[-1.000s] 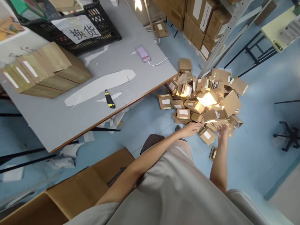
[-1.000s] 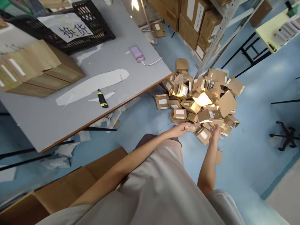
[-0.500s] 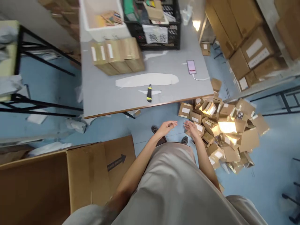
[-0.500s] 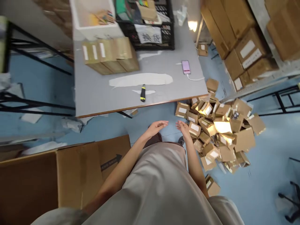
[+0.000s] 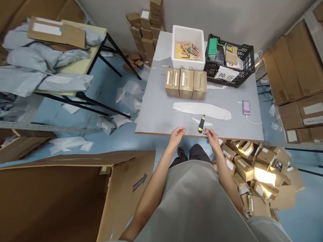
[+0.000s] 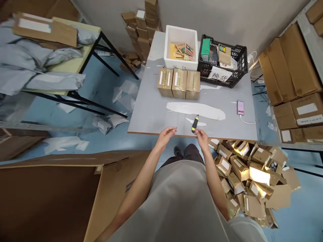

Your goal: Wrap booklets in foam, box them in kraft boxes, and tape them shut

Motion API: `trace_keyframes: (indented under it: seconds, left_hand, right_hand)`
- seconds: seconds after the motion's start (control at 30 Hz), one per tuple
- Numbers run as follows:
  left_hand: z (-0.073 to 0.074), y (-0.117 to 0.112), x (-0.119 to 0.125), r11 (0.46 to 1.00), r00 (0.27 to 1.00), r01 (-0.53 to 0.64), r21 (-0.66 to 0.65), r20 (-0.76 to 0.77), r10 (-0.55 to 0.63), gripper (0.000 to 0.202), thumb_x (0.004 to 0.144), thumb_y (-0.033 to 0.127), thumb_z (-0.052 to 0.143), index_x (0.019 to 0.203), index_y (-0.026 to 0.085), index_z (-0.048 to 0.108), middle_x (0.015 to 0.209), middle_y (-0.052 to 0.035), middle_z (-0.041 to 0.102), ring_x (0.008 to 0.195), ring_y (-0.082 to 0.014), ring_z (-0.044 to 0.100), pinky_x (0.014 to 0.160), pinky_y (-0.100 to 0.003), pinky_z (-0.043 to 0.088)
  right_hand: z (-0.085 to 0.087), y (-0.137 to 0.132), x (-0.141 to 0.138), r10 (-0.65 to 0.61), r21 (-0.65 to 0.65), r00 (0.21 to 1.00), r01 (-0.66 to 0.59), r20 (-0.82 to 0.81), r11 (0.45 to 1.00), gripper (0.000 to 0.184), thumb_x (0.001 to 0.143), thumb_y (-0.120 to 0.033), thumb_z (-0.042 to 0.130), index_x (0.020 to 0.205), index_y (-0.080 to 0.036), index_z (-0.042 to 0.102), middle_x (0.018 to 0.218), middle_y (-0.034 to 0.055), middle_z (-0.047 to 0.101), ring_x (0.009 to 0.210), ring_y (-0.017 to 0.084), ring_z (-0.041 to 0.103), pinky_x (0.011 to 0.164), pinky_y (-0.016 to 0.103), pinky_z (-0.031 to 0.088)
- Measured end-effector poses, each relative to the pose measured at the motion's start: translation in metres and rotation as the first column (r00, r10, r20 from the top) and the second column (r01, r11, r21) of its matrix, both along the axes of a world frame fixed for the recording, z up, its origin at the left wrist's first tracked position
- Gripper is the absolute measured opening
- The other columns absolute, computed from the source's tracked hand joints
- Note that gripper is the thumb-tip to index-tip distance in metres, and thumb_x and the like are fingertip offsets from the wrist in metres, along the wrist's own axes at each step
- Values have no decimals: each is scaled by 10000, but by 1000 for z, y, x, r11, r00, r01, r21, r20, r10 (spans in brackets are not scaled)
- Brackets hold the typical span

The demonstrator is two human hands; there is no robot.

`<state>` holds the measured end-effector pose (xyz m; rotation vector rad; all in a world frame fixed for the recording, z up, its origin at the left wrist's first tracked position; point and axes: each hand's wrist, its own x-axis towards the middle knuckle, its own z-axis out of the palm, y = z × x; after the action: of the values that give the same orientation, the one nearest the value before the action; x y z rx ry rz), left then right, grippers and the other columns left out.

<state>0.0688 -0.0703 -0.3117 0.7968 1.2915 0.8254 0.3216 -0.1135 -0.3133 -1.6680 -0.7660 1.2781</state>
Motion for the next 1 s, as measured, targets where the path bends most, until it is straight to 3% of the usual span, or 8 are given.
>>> trace_keyframes:
  seconds: [0.17,0.33,0.47,0.57,0.7,0.8,0.9,1.0]
  left_hand:
    - [-13,72,-24,996,996,-55,74,-72,60,346,918,353,743,1225,207,808,1376,-126,810,1340,-291,729,1195,-466,558]
    - [-12,150,-30,986,982,-37,163,-174,66,314,961,287,723,1257,209,796,1434,-129,792,1372,-303,730,1243,-502,548]
    - [-9,204,-11,989,979,23,149,-205,9,374,987,284,725,1351,220,784,1496,-128,764,1435,-322,699,1214,-498,582]
    - [-15,239,18,988,982,74,133,-181,-49,406,985,269,725,1386,229,774,1527,-123,749,1443,-319,693,1192,-483,605]
    - [-33,272,51,984,979,131,123,-174,-108,449,975,249,721,1422,234,761,1570,-124,723,1437,-323,695,1167,-488,623]
    - [-44,277,62,986,979,145,84,-157,-131,455,976,256,720,1428,240,761,1574,-125,720,1442,-332,695,1172,-500,616]
    - [-51,267,65,988,980,152,11,-130,-149,418,978,271,721,1391,234,774,1527,-128,749,1425,-331,710,1167,-494,616]
    - [-51,249,61,986,980,160,-50,-111,-165,374,979,270,712,1343,221,783,1489,-132,769,1380,-318,737,1156,-476,619]
  right_hand:
    - [-8,78,-18,84,96,973,-106,215,990,659,911,-794,714,1200,-214,832,1305,159,845,1224,346,774,1090,535,644]
    - [-20,187,-30,54,166,869,-154,492,974,621,1009,-710,630,1317,-195,790,1445,208,764,1402,366,677,1202,580,570]
    - [-32,281,-40,60,88,708,-170,704,981,691,1023,-655,651,1516,-171,685,1682,254,568,1641,404,444,1339,646,399]
    - [-48,329,-47,126,-45,649,-140,750,989,816,1028,-662,621,1649,-136,557,1826,283,363,1731,447,275,1359,711,309]
    - [-69,349,-50,236,-185,608,-146,758,972,975,1023,-719,577,1739,-83,395,1891,323,157,1770,474,146,1361,759,236]
    - [-79,344,-45,291,-222,554,-189,780,956,1066,1007,-729,589,1762,-31,307,1894,353,69,1777,490,74,1366,767,199]
    - [-83,341,-33,273,-221,558,-160,783,962,1026,987,-672,639,1741,-49,328,1887,359,89,1769,498,101,1356,769,223]
    - [-84,343,-14,185,-160,596,-96,781,982,946,929,-585,732,1678,-100,417,1850,352,223,1743,465,220,1355,708,298]
